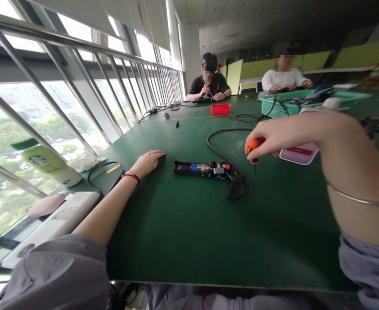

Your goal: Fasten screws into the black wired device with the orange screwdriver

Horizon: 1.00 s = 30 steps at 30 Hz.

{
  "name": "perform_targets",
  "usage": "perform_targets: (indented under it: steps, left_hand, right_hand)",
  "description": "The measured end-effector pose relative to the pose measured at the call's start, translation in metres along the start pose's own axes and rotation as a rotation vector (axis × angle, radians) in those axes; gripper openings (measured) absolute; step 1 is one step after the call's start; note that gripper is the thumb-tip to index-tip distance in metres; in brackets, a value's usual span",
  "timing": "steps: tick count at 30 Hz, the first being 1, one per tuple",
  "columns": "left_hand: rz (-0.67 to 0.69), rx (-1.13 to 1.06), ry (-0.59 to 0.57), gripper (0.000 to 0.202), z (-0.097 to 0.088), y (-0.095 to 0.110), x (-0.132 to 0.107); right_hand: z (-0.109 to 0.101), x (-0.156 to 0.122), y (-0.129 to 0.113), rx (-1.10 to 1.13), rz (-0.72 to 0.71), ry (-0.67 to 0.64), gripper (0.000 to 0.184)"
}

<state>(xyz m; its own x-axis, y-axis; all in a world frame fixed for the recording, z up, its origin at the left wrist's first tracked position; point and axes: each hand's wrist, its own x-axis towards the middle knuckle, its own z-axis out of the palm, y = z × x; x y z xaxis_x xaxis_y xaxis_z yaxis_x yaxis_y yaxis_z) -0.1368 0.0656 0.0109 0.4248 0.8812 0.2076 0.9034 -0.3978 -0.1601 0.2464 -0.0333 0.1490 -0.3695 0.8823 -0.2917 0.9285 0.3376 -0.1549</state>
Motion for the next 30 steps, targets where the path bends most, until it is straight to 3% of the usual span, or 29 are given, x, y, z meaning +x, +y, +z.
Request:
perform_targets:
  steps: [9,23,30]
  left_hand:
    - [-0.039,0.192,-0.059,0.04,-0.019,0.012,-0.016]
    - [-0.078,-0.017,-0.071,0.042,-0.023,0.003,-0.017]
    - [-0.118,0.154,-0.089,0.038,-0.026,0.019,-0.019]
  right_hand:
    - [-0.004,-0.003,0.009,0.002,-0.031,0.049,0.04]
    - [-0.008,-0.017,0.011,0.037,-0.09,0.264,0.049]
    - [-0.011,-0.02,-0.003,0.004,-0.08,0.366,0.059]
